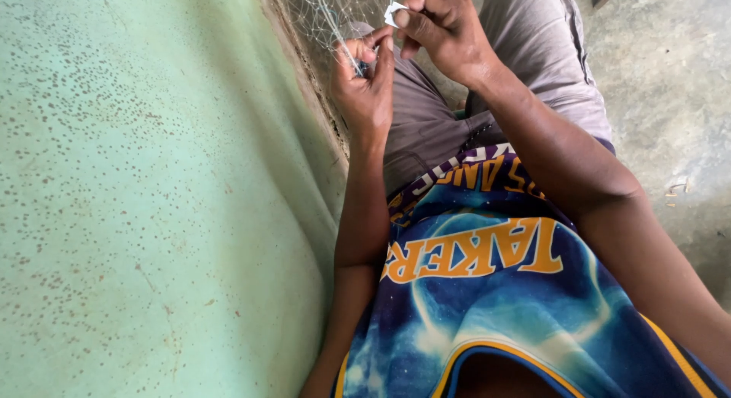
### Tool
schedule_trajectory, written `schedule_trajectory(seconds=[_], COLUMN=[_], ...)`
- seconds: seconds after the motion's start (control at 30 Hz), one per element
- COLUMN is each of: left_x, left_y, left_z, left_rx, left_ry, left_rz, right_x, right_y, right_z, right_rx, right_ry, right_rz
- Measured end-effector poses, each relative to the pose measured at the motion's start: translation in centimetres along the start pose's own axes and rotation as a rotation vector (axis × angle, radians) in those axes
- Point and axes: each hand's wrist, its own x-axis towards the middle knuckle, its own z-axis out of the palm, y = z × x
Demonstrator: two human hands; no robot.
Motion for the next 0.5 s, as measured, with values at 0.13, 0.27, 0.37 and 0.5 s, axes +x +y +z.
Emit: schedule_trajectory(seconds=[0.13, 0.27, 0.37, 0.5], left_x=[-0.04, -0.17, -0.2, -0.17], left_y=[0.5, 0.78, 0.88, 0.92], left_z=[-0.25, -0.48, -0.61, -0.59], left_rx=[0.024, 0.011, 0.087, 0.093], left_ry=[0.001, -0.009, -0.012, 0.007], left_rz=[-0.016, -0.056, -0.126, -0.109], right_x=[-0.06, 0.07, 0.05, 0.08], right_y=[0.47, 0.46, 0.6, 0.91], right_z=[0.35, 0.39, 0.34, 0.33], right_rx=[-0.001, -0.023, -0.019, 0.007], right_ry=[0.004, -0.029, -0.032, -0.046], right_rz=[-0.001, -0.051, -0.048, -0.025])
